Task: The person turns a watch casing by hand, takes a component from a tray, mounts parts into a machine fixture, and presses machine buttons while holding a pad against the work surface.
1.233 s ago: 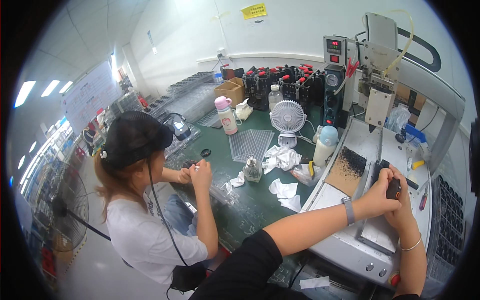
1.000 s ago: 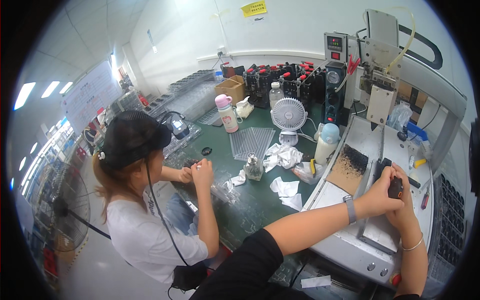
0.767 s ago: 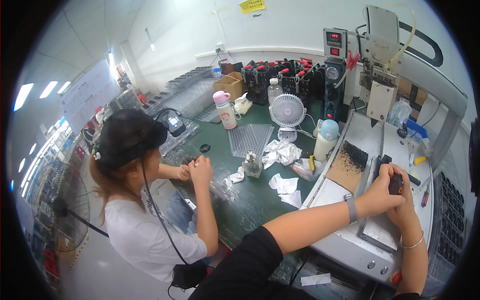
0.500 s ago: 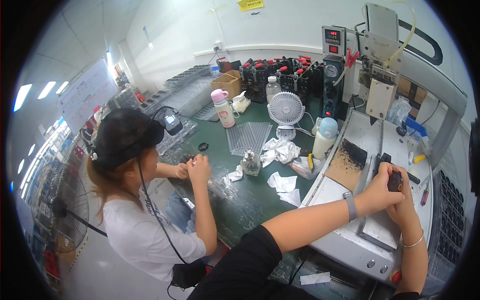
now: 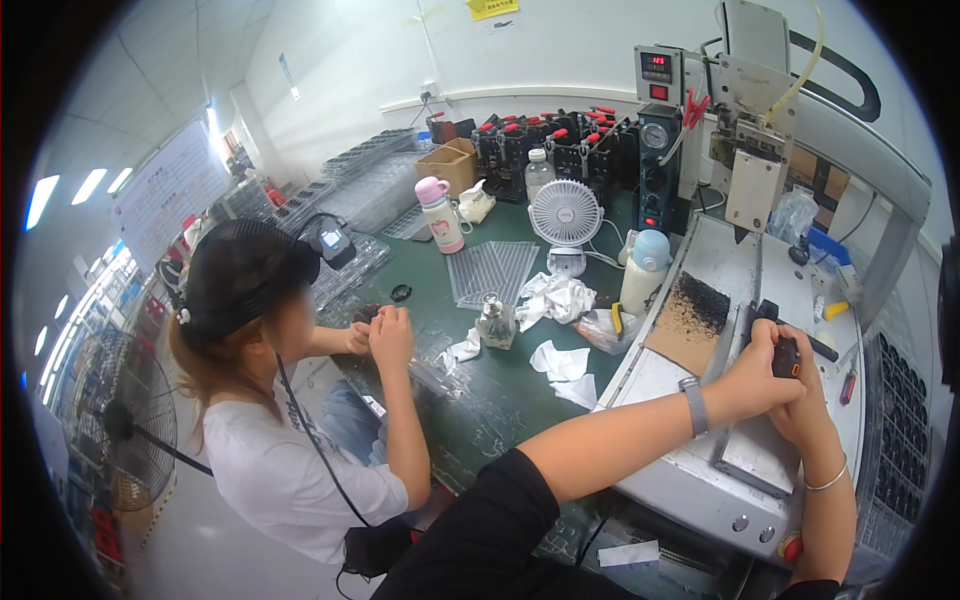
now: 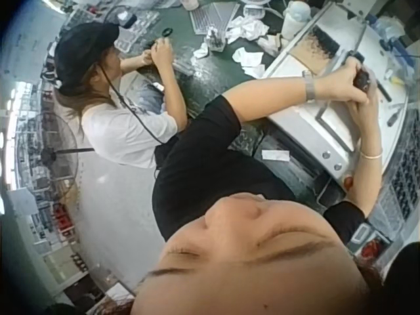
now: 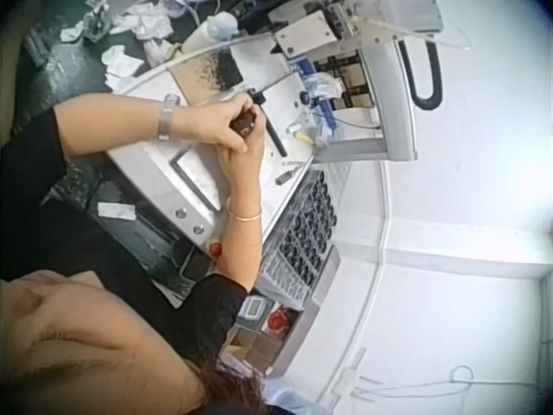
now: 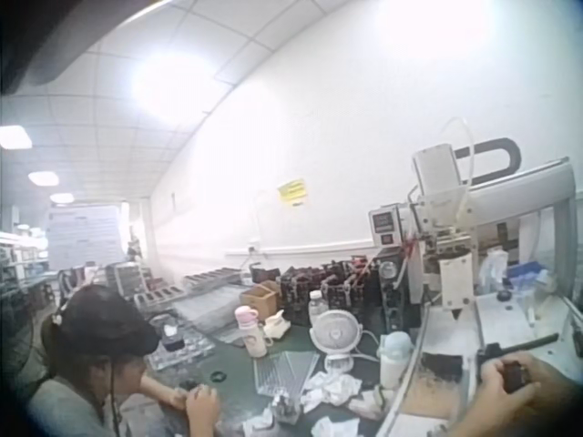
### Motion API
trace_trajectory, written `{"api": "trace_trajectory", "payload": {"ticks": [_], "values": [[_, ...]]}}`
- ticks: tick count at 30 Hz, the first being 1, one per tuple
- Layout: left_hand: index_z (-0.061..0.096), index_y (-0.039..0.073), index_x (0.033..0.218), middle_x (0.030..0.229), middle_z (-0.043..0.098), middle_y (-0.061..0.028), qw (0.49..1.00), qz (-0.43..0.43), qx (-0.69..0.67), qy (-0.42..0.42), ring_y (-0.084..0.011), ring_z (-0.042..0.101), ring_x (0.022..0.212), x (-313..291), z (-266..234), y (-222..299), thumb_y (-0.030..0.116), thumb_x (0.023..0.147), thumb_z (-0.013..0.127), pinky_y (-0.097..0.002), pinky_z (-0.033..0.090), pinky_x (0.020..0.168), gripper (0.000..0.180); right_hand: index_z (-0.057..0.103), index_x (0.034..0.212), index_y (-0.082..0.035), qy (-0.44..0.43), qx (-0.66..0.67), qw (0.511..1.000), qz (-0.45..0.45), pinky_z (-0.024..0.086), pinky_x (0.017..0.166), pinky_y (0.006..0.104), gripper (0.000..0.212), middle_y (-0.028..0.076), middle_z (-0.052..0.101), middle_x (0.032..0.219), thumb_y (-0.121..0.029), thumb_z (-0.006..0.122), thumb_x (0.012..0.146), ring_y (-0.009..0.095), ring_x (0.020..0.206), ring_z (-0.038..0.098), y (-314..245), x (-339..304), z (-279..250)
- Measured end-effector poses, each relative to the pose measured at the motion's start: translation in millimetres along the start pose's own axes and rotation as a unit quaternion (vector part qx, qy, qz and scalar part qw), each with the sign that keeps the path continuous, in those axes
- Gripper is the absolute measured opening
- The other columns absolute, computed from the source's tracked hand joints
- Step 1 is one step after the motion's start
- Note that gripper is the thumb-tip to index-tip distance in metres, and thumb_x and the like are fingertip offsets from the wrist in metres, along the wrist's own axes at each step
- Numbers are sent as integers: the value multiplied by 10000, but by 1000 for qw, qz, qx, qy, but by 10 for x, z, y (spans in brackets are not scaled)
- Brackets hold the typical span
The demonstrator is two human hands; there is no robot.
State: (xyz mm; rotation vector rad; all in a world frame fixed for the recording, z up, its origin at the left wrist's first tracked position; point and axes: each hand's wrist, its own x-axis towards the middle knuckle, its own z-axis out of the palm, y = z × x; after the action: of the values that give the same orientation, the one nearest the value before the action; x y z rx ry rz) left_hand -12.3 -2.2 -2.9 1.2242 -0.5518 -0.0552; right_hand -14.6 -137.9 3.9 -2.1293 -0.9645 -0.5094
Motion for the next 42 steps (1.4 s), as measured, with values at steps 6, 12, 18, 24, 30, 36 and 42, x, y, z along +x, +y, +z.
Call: {"api": "trace_trajectory", "payload": {"ticks": [6,12,18,24,30,36,42], "values": [[218,68,1002,936,349,-83,1000,-16,7,-9,-117,406,871,-2,-15,30,90,645,707,-258,440,712,607,327,1285,-45,-11,-3,1000,-4,412,888,355,666,165,479,1190,-76,635,696,342,1031,525,8,7,-11],[217,67,1004,936,349,-87,999,1,32,-3,-126,402,882,1,-15,23,103,646,712,-262,441,713,612,314,1292,-48,-6,-40,999,-19,409,893,356,679,166,469,1195,-82,635,695,343,1034,519,-31,16,-15],[230,66,1007,945,350,-89,1000,-5,26,-1,-132,399,887,4,-7,35,115,644,717,-264,436,732,610,311,1292,-47,-12,-38,999,-8,401,904,361,685,171,453,1208,-82,640,691,343,1050,509,13,-1,-22],[232,61,1007,952,355,-90,999,2,37,-1,-130,399,893,7,-27,-5,119,645,715,-265,434,737,607,311,1290,-46,-18,-38,999,-13,399,913,365,686,171,451,1213,-91,644,692,352,1065,502,39,-13,-34],[239,57,1017,950,358,-83,999,6,45,12,-135,403,891,22,-12,-59,129,644,713,-269,421,759,608,318,1280,-49,-13,-8,1000,21,410,887,365,678,178,470,1180,-101,645,689,357,1029,515,25,-16,-15],[261,48,1048,958,366,-86,998,3,65,-13,-142,400,907,8,-61,66,144,651,705,-277,412,773,604,272,1309,-31,-46,-6,999,24,389,917,340,667,163,476,1180,-81,605,734,279,1068,512,22,23,-40],[305,33,1072,1022,371,-124,991,16,127,33,-180,393,982,-15,5,33,147,650,692,-315,368,868,584,320,1270,-39,11,13,1000,-12,390,924,360,648,184,451,1215,-101,637,708,324,1096,491,76,3,49]]}}
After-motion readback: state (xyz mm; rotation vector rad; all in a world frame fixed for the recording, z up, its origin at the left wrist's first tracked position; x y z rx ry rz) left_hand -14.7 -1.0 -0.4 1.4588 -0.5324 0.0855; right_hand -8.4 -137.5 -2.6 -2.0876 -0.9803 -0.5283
